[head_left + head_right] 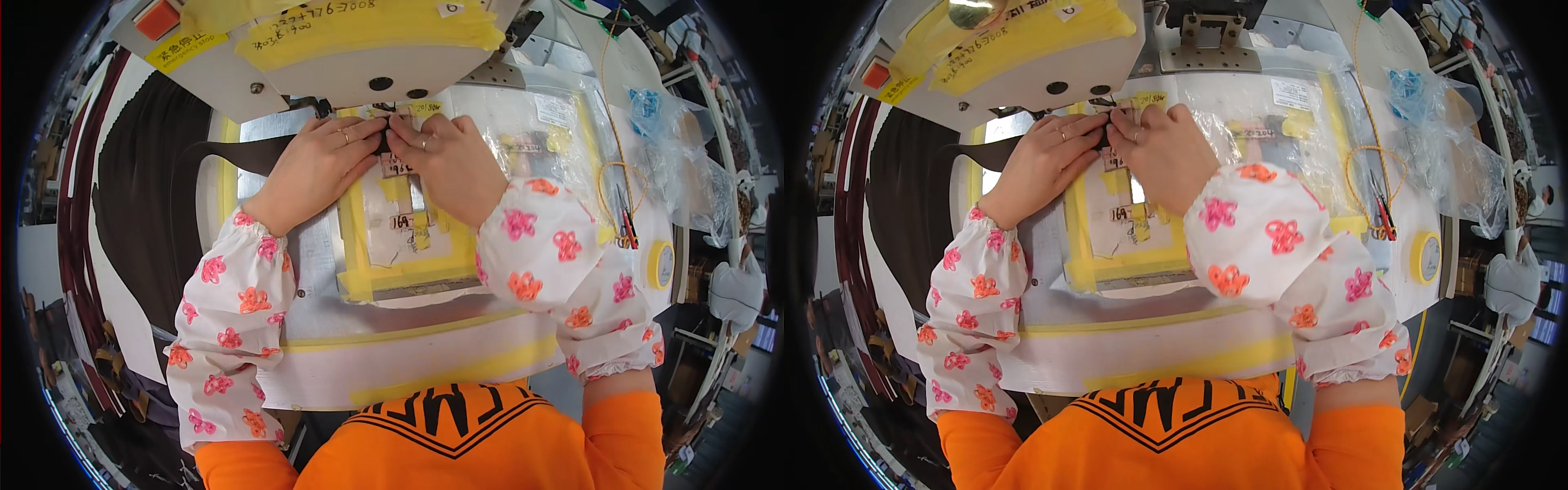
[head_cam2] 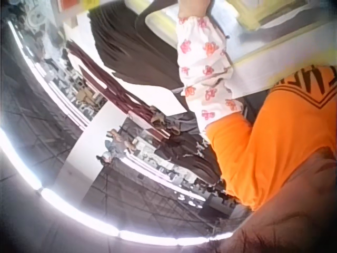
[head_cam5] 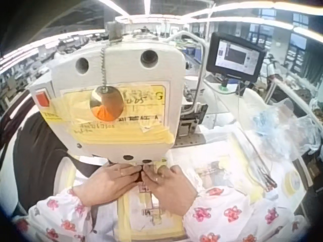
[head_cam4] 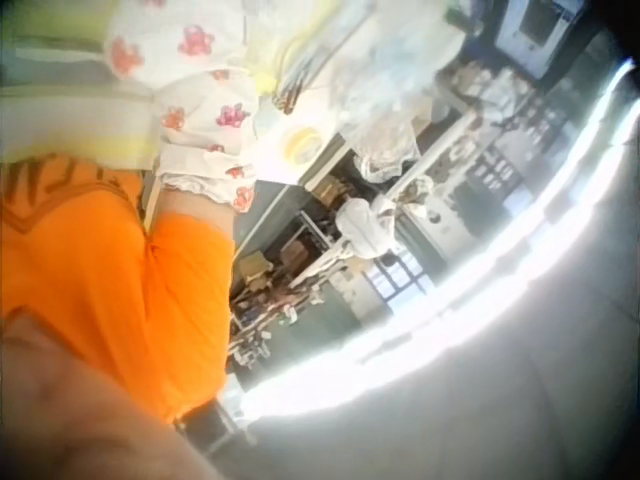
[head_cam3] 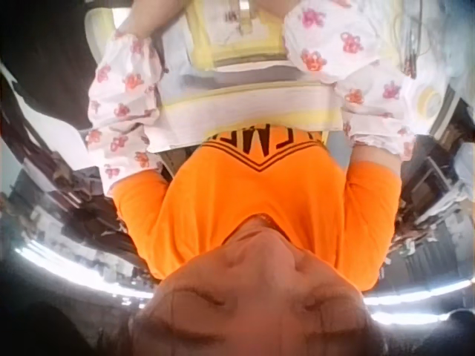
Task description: Operating a specialized sewing and punching machine machine to stitch together or add hardware to woven or synthetic leather strap loops.
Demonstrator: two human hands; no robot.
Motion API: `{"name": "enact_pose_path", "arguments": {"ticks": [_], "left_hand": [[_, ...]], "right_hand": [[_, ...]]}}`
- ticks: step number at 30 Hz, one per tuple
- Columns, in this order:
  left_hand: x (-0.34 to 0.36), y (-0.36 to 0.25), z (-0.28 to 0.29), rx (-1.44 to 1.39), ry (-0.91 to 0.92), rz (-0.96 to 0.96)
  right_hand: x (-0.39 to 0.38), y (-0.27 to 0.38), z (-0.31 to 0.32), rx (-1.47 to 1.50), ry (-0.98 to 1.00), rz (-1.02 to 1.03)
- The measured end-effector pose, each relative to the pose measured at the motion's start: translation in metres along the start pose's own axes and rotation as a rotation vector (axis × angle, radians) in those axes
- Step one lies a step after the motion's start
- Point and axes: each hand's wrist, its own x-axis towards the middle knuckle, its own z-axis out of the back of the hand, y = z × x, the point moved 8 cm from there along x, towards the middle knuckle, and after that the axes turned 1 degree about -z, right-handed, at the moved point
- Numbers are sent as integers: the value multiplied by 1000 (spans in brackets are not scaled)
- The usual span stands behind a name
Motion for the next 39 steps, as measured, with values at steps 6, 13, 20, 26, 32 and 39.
{"name": "enact_pose_path", "arguments": {"ticks": [6, 13, 20, 26, 32, 39], "left_hand": [[-2, 3, 3, 4, -22, 25], [0, 5, 1, -8, 48, 65], [-6, 1, -2, -18, 2, 79], [-1, 1, 3, -28, -39, 91], [6, 33, -6, -449, 75, 126], [-4, 8, 8, 32, 64, 83]], "right_hand": [[-8, -16, 5, 428, -95, -70], [-7, -37, 10, 637, -166, -99], [-9, -1, 9, 144, -146, 10], [-13, -4, 9, 123, -166, 24], [-8, -1, 9, 131, -196, -4], [-9, -5, 14, 166, -190, -23]]}}
